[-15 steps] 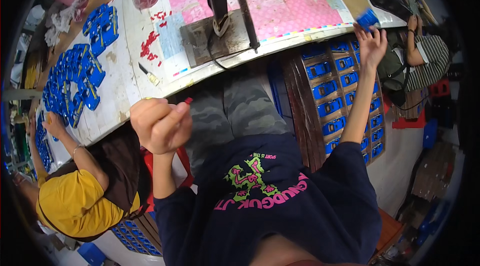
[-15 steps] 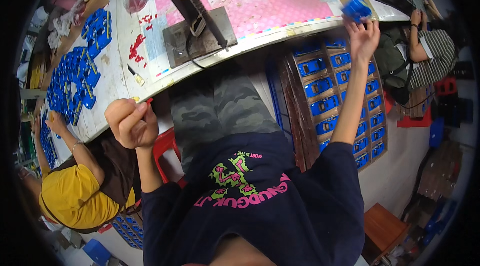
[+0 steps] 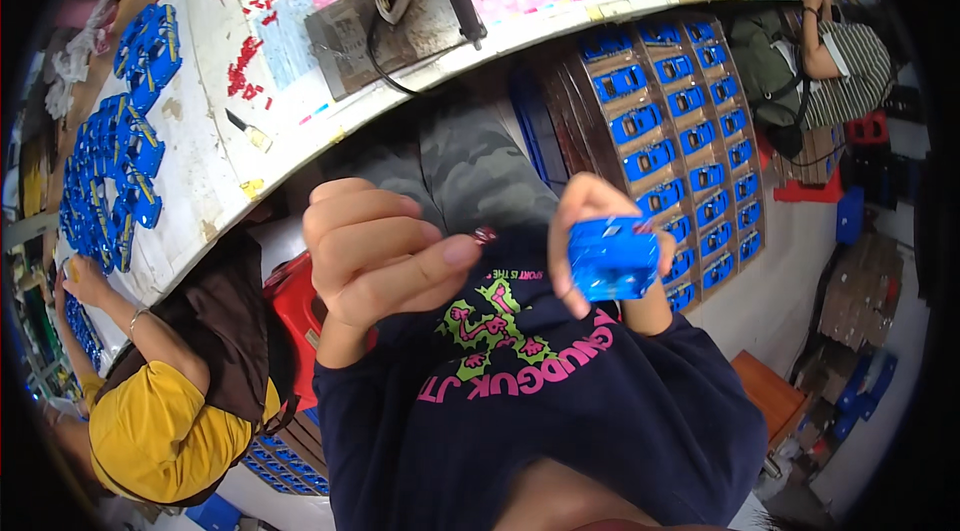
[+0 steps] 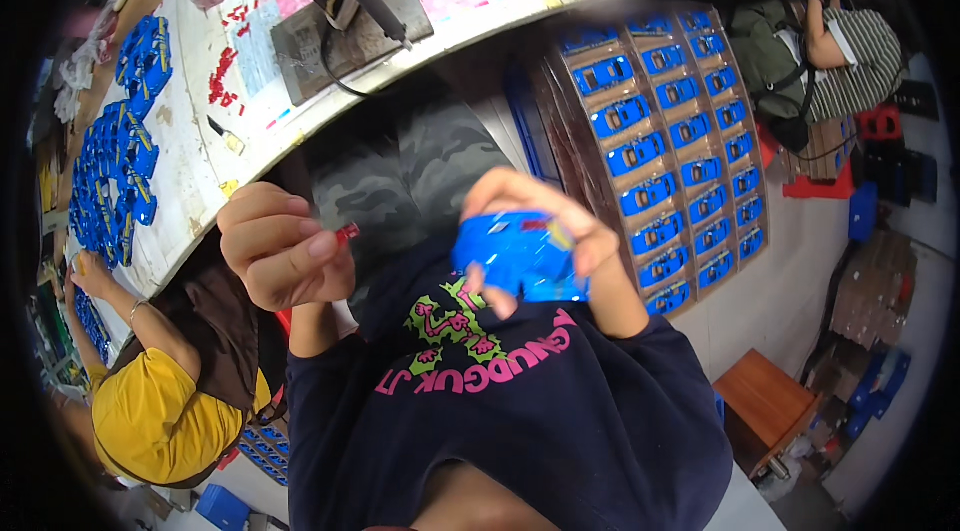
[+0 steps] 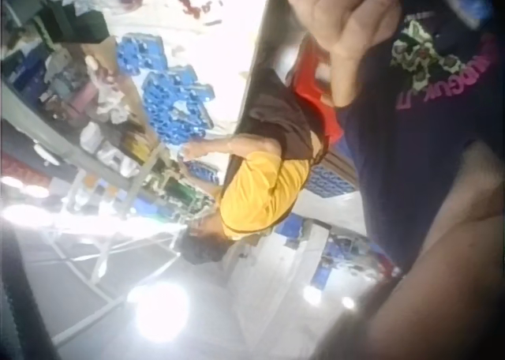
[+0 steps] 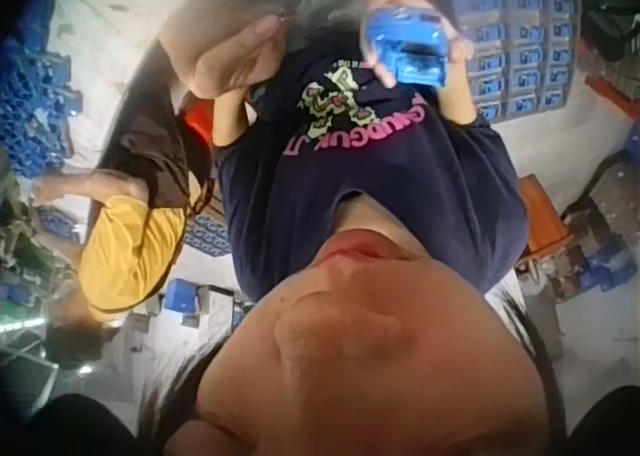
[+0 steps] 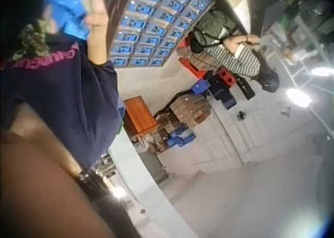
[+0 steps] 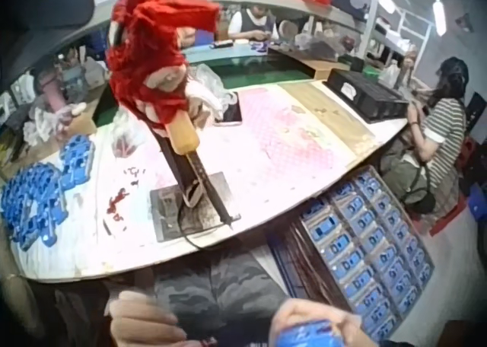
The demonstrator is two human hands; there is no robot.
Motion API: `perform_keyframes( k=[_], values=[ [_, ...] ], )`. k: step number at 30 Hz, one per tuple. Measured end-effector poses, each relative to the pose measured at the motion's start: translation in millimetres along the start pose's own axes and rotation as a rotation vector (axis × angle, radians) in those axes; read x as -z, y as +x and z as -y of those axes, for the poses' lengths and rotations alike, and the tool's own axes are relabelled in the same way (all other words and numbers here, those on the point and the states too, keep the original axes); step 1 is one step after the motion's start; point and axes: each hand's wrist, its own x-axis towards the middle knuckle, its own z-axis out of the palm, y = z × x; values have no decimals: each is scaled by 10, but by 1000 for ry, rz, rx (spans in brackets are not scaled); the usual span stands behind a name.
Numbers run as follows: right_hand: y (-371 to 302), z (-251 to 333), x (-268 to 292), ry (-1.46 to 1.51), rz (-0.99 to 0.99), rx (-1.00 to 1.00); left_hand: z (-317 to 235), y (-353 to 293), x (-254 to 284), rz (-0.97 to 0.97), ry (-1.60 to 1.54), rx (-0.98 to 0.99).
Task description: The person assembles blue plastic toy car bodies by inserting small red plastic pieces into designated slots. They use a handheld tool to press the red pieces securely into the blue frames. The person handles the parts one at a time, placing the finished units on a nearby tray.
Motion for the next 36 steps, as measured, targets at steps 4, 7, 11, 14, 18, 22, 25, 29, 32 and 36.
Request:
perform_keyframes(
  k=[4,7,11,14,18,22,25,29,32,36],
  values=[
    [48,-189,-115,85,49,-112,-109,-44,-195,-46,-340,55],
    [66,-192,-98,55,72,-111,-146,-112,-225,17,-449,67],
    [88,-167,-97,69,93,-100,-141,-228,-254,14,-579,134],
    [117,-189,-81,60,136,-27,-112,-247,-240,32,-609,135],
    [109,-189,-80,40,110,-27,-100,-211,-200,76,-608,143],
    [127,-153,-125,-19,89,4,-101,-186,-200,97,-580,115],
    [123,-166,-93,-53,113,48,-95,-176,-192,128,-573,84],
    [129,-180,-71,-34,155,70,-112,-188,-198,144,-557,38],
    [125,-251,-8,15,201,90,-138,-204,-219,164,-590,17],
    [110,-272,20,123,150,72,-189,-224,-272,167,-581,92]
  ],
)
